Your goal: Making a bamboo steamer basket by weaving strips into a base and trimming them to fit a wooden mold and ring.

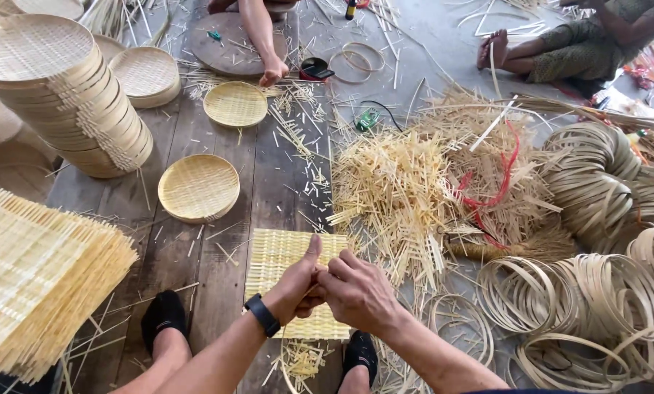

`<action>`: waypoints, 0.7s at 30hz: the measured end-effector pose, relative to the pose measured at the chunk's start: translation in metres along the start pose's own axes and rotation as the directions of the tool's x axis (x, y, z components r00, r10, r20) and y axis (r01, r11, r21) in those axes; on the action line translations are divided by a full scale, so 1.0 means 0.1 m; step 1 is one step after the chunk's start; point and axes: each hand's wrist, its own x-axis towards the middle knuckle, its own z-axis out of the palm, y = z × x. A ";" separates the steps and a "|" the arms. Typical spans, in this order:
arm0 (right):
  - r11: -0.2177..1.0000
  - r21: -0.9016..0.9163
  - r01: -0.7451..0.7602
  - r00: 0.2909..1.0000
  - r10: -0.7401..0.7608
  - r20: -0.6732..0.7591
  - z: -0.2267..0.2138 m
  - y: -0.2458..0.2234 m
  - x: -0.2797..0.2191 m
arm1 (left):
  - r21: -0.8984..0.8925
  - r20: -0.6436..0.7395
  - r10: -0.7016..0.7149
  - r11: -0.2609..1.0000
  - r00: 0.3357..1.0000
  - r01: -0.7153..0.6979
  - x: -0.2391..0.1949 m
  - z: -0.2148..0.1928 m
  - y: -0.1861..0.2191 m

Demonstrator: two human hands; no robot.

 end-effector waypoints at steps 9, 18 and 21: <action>0.987 0.024 -0.161 0.983 0.162 -0.082 0.26 0.00 -0.09 | -0.154 -0.209 0.075 0.982 0.975 -0.109 0.08 0.05 -0.15; -0.282 0.814 -0.507 0.317 0.818 0.480 0.12 0.73 -0.35 | -0.498 -0.250 0.626 0.571 0.738 -0.653 0.73 -0.99 -0.52; -0.468 0.865 -0.180 0.510 0.708 0.489 0.33 0.71 -0.45 | -0.724 -0.277 0.463 0.475 0.842 -0.500 0.29 -0.79 -0.10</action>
